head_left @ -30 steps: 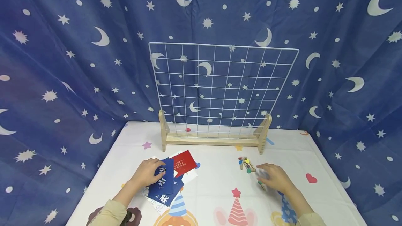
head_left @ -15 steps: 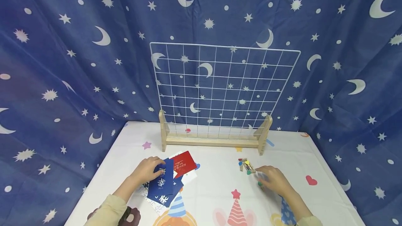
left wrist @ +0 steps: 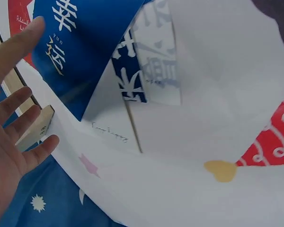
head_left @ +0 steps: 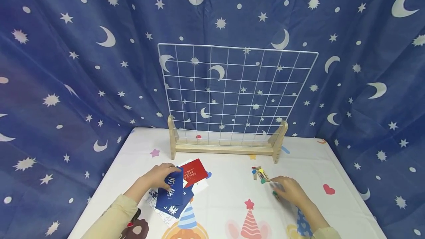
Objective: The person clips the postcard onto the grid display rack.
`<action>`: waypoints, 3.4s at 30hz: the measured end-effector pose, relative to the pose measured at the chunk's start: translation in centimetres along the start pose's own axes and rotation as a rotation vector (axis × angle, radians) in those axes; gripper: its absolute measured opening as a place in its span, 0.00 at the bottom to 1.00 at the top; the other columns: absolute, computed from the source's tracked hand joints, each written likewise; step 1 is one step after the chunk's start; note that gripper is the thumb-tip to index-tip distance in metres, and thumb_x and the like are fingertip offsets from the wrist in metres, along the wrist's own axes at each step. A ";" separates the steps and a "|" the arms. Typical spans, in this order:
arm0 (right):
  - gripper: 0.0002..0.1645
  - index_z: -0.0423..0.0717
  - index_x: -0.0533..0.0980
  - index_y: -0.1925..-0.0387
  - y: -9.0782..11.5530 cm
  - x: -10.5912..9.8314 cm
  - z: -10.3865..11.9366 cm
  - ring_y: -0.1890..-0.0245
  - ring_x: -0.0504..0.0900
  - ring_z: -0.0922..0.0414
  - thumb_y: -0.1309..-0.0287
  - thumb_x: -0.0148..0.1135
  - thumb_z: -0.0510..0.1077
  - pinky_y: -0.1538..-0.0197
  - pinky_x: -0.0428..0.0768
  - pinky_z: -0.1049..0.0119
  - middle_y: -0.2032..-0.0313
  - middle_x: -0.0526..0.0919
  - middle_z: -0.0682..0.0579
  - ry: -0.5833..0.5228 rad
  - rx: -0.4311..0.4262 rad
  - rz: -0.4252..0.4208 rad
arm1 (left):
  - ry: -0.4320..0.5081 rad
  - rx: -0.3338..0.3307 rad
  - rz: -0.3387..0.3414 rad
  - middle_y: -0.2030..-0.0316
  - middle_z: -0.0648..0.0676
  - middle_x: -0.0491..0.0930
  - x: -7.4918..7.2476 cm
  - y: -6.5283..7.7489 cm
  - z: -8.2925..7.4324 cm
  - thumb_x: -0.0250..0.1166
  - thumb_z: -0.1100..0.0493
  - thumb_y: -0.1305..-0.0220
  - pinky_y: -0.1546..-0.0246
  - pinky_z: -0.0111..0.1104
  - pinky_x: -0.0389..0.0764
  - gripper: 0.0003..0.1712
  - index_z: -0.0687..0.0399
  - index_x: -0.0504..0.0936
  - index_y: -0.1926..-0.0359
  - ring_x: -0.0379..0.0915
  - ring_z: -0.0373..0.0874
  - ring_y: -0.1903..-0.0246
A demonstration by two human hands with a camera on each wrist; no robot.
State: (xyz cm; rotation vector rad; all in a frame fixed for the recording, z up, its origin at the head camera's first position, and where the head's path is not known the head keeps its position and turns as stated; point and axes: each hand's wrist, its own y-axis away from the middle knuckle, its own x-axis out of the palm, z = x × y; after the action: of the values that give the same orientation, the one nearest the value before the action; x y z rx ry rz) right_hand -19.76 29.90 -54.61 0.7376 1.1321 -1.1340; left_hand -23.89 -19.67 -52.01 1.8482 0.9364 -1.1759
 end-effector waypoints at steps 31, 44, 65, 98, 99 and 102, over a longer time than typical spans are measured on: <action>0.17 0.42 0.81 0.60 0.0 0.5 -0.4 0.54 0.83 0.45 0.54 0.70 0.41 0.50 0.80 0.50 0.58 0.85 0.44 -0.009 0.032 0.045 | -0.423 0.213 0.084 0.50 0.47 0.75 1.0 -2.4 -1.5 0.82 0.58 0.71 0.47 0.41 0.74 0.40 0.36 0.76 0.51 0.70 0.43 0.49; 0.16 0.43 0.81 0.59 -0.3 0.3 -0.4 0.54 0.83 0.46 0.54 0.70 0.41 0.50 0.80 0.50 0.58 0.85 0.46 -0.011 0.039 0.047 | -0.522 0.185 0.161 0.46 0.48 0.72 1.3 -4.5 -1.9 0.80 0.54 0.67 0.39 0.49 0.70 0.40 0.32 0.72 0.49 0.67 0.46 0.44; 0.16 0.41 0.81 0.60 0.0 0.0 -0.1 0.55 0.83 0.45 0.53 0.70 0.42 0.50 0.79 0.49 0.59 0.85 0.45 -0.021 0.021 0.066 | -0.347 0.006 0.080 0.58 0.53 0.76 0.7 -3.8 0.6 0.84 0.46 0.80 0.42 0.54 0.68 0.45 0.48 0.74 0.54 0.71 0.50 0.51; 0.16 0.41 0.81 0.60 0.1 -0.2 -0.3 0.58 0.84 0.47 0.53 0.70 0.42 0.53 0.81 0.50 0.60 0.85 0.44 -0.008 0.034 0.079 | 0.071 -0.197 -0.098 0.47 0.65 0.77 -0.6 -2.1 1.3 0.67 0.59 0.44 0.52 0.57 0.61 0.30 0.64 0.71 0.41 0.71 0.62 0.47; 0.16 0.41 0.81 0.60 0.1 -0.2 -0.3 0.58 0.84 0.47 0.53 0.70 0.42 0.53 0.81 0.51 0.60 0.85 0.44 -0.007 0.037 0.083 | 0.078 -0.191 -0.104 0.46 0.66 0.76 -0.6 -2.0 1.2 0.66 0.59 0.43 0.52 0.57 0.61 0.30 0.64 0.70 0.41 0.71 0.62 0.47; 0.16 0.41 0.81 0.60 0.0 -0.2 -0.3 0.59 0.84 0.47 0.54 0.70 0.41 0.53 0.81 0.51 0.60 0.85 0.44 -0.002 0.049 0.094 | 0.100 -0.176 -0.121 0.45 0.67 0.75 -0.6 -1.8 1.1 0.63 0.62 0.41 0.50 0.58 0.63 0.28 0.66 0.70 0.41 0.71 0.63 0.45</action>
State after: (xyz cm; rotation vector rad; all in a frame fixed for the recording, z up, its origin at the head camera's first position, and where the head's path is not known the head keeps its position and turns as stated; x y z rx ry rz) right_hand -19.85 30.25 -54.49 0.8192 1.0604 -1.0864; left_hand -26.04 -19.97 -52.13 1.7420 1.1836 -1.0439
